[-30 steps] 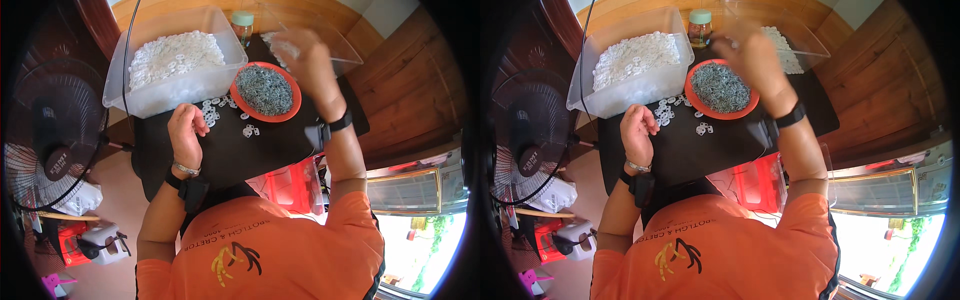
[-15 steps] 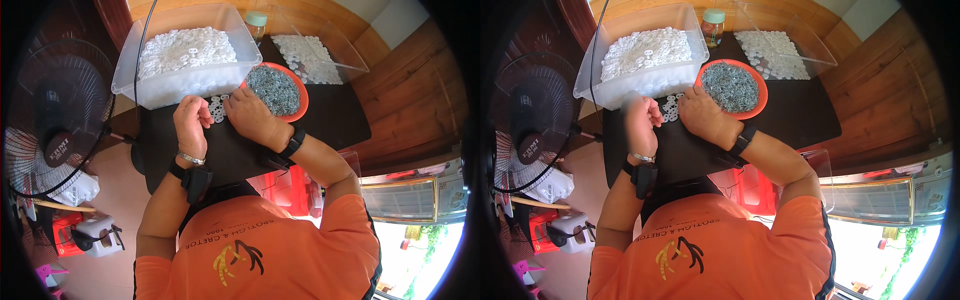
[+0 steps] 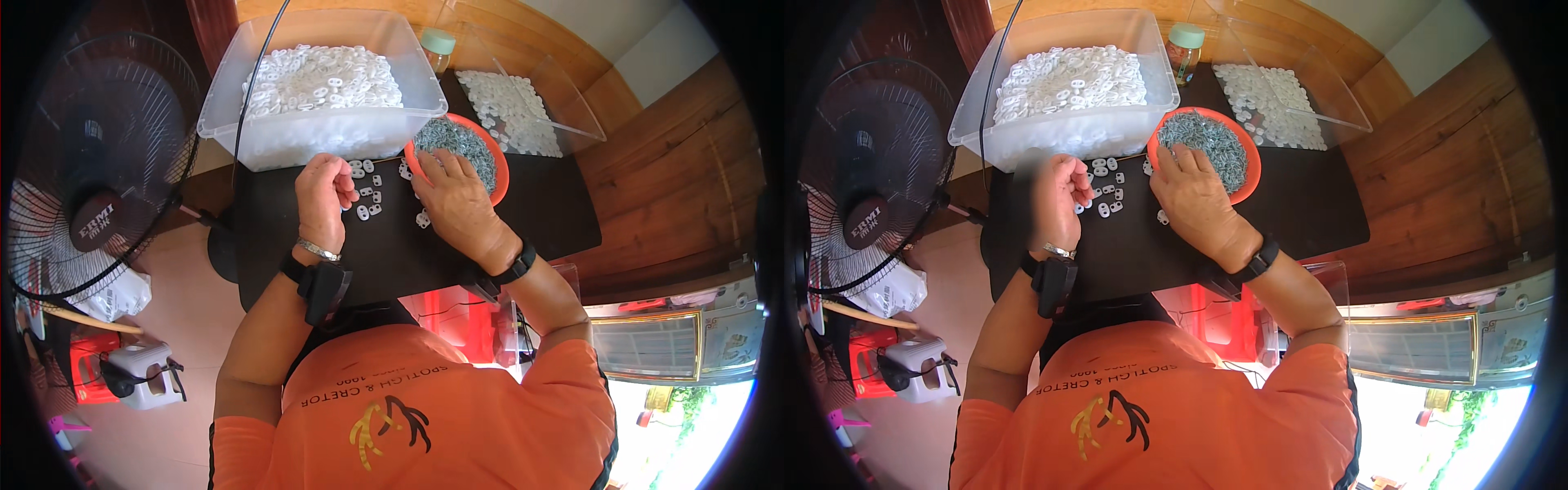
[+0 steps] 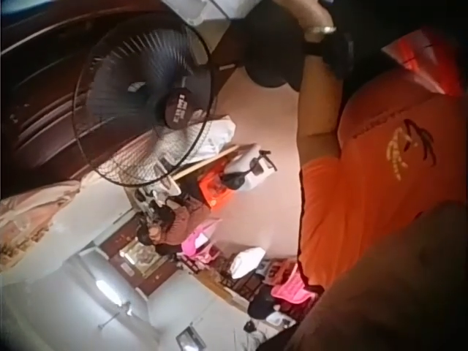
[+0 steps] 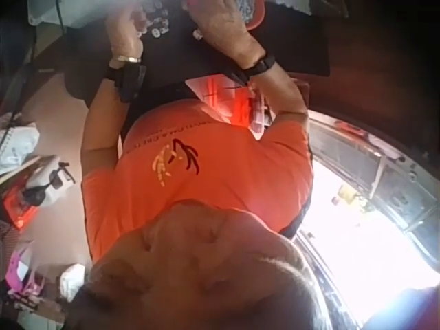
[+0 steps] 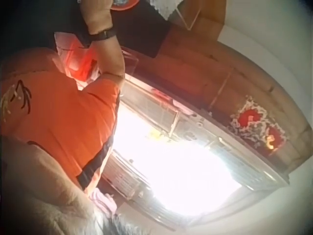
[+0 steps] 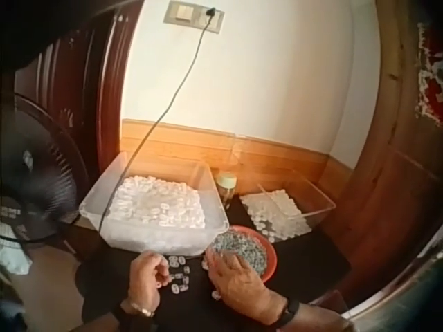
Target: Assembling small white plastic components by manually joining them with small metal parts.
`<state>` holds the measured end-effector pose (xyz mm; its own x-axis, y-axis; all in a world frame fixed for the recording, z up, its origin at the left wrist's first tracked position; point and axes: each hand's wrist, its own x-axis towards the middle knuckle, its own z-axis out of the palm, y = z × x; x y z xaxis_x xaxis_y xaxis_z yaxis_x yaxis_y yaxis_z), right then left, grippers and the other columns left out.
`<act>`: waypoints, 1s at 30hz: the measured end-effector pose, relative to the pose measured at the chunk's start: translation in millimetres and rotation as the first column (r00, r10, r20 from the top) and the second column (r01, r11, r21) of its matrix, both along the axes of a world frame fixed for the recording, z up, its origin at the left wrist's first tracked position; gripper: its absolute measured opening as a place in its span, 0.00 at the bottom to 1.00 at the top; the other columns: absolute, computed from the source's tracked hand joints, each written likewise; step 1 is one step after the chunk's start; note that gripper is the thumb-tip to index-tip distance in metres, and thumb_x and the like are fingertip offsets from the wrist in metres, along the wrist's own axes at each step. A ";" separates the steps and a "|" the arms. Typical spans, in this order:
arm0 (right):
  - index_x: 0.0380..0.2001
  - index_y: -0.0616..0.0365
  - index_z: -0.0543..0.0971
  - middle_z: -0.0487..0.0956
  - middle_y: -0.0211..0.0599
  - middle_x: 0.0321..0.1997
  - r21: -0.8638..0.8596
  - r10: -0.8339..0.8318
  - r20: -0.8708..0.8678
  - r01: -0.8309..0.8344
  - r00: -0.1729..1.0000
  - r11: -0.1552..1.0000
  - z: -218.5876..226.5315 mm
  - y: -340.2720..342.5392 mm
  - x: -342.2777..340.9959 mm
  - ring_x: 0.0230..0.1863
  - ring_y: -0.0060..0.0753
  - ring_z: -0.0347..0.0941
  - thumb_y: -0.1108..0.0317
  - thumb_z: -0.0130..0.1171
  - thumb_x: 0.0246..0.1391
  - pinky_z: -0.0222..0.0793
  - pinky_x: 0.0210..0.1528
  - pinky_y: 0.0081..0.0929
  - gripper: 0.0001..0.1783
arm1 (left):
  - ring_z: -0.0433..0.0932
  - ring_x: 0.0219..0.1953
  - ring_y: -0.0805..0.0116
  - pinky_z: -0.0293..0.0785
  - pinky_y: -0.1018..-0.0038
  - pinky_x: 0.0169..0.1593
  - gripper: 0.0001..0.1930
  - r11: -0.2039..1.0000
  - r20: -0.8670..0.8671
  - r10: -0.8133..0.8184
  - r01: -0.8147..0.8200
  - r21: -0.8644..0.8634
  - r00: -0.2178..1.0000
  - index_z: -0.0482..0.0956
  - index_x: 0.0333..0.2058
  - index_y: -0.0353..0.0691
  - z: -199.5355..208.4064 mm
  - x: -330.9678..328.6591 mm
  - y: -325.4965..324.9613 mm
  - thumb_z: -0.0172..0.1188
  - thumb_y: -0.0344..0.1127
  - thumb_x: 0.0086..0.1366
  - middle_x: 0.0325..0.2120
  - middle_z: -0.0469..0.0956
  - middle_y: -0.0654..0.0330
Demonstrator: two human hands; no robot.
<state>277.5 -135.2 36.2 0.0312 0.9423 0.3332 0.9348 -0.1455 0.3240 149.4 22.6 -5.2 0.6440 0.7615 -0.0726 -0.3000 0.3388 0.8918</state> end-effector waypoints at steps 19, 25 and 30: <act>0.19 0.56 0.72 0.70 0.34 0.27 0.184 0.077 -0.061 -0.065 0.995 0.981 -10.5 -11.7 14.7 0.33 0.37 0.69 0.74 0.59 0.34 0.70 0.35 0.29 0.05 | 0.67 0.55 0.53 0.63 0.65 0.59 0.15 -0.264 -0.380 0.033 0.374 0.889 0.925 0.77 0.40 0.31 -13.4 38.1 -15.1 0.51 0.30 0.53 0.46 0.73 0.49; 0.18 0.56 0.72 0.70 0.34 0.26 0.185 0.074 -0.044 -0.065 0.996 0.981 -4.7 -11.5 14.8 0.33 0.36 0.69 0.73 0.58 0.35 0.70 0.34 0.29 0.04 | 0.61 0.59 0.53 0.57 0.61 0.61 0.21 -0.309 -0.403 0.050 0.398 0.864 0.914 0.72 0.48 0.36 -19.7 50.8 -26.6 0.49 0.42 0.59 0.53 0.67 0.50; 0.19 0.56 0.73 0.72 0.34 0.27 0.178 0.058 -0.013 -0.055 0.998 0.982 -1.6 -9.3 14.8 0.34 0.36 0.71 0.73 0.58 0.35 0.71 0.34 0.29 0.04 | 0.59 0.60 0.53 0.51 0.55 0.64 0.25 -0.310 -0.427 0.047 0.420 0.853 0.903 0.70 0.52 0.40 -25.3 60.3 -27.9 0.42 0.52 0.65 0.56 0.65 0.52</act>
